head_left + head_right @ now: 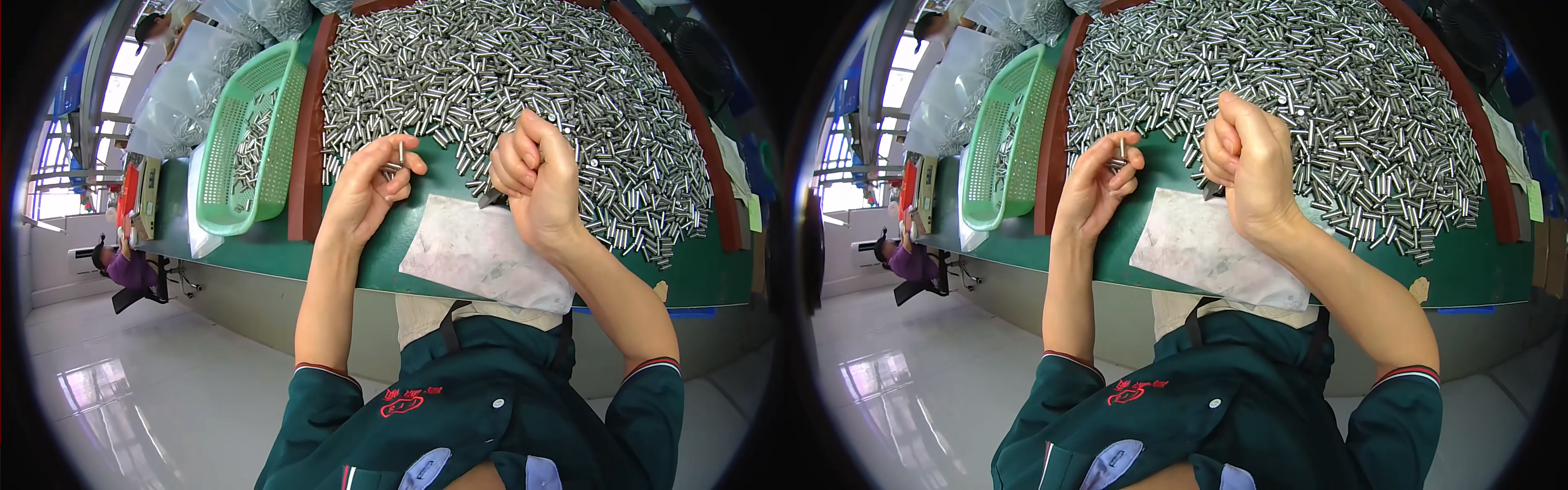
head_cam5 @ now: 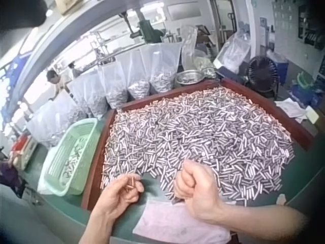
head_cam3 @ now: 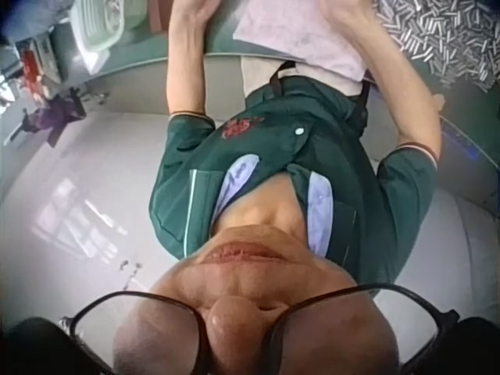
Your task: Assembling or inspecting small metal components using a handheld tool.
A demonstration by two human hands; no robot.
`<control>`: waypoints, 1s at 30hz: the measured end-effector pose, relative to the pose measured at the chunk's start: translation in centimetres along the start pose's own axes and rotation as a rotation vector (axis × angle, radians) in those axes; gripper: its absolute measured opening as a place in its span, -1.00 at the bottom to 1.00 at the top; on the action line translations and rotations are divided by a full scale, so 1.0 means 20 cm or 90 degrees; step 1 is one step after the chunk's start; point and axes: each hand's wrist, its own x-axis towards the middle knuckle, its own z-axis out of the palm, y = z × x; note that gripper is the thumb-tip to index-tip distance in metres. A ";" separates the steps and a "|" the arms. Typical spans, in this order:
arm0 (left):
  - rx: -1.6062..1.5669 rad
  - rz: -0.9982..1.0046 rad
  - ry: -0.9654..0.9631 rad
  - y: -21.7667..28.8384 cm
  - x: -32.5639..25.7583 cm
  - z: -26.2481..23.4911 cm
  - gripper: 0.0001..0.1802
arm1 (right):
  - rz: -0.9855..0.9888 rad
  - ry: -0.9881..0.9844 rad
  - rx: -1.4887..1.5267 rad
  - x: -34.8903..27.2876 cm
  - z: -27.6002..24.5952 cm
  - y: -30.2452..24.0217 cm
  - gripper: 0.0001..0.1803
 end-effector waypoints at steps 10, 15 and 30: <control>0.947 0.285 0.254 -0.01 0.14 0.18 -0.68 | 0.002 -0.002 0.005 -0.01 0.00 0.00 -0.60; 0.970 0.262 0.230 -0.04 0.14 0.15 -0.77 | 0.000 -0.008 0.013 0.00 -0.01 -0.01 -0.61; 0.012 0.012 -0.094 0.00 0.10 0.02 -0.89 | 0.002 -0.011 0.030 -0.01 0.00 -0.01 -0.61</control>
